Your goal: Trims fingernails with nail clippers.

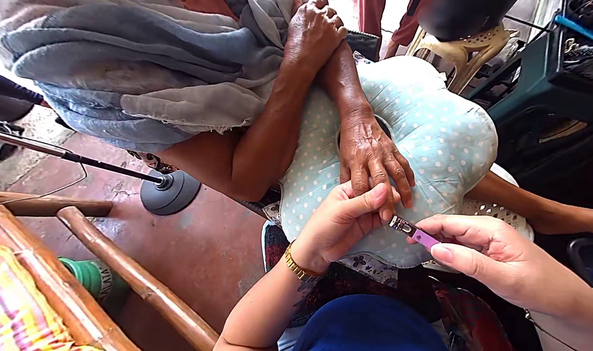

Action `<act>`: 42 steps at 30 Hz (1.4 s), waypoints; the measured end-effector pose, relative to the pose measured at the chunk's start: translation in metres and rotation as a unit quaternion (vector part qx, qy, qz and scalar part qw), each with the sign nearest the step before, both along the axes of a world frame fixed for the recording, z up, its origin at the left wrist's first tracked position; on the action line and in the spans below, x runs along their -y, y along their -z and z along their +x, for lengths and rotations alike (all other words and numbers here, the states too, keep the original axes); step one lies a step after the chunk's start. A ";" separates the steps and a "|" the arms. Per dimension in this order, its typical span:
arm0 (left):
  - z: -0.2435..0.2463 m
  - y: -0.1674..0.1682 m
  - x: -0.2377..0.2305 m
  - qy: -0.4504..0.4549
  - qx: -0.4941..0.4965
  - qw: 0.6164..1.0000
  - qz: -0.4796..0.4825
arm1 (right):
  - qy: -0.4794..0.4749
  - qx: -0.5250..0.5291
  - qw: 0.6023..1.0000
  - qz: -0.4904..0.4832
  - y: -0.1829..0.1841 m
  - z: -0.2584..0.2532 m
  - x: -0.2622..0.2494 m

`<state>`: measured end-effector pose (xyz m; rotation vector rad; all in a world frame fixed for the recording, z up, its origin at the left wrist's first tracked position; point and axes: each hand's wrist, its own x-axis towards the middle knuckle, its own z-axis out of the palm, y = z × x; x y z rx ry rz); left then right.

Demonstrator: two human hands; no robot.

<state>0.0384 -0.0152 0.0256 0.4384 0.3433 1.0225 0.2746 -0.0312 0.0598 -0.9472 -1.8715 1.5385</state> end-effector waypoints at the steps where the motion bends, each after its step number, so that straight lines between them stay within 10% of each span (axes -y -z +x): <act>1: 0.000 0.000 0.000 -0.001 0.000 1.000 0.000 | 0.000 0.001 1.000 -0.002 -0.001 0.000 0.000; 24: 0.001 -0.003 0.000 -0.008 -0.039 0.999 -0.010 | -0.042 -0.108 0.985 -0.131 -0.001 0.003 -0.009; 35: 0.001 -0.003 0.001 -0.007 -0.030 0.999 -0.017 | -0.213 0.058 0.975 0.023 0.004 0.017 -0.004; 42: 0.000 0.000 0.000 0.002 -0.020 1.000 -0.002 | -0.044 -0.050 0.996 -0.056 0.010 0.004 0.009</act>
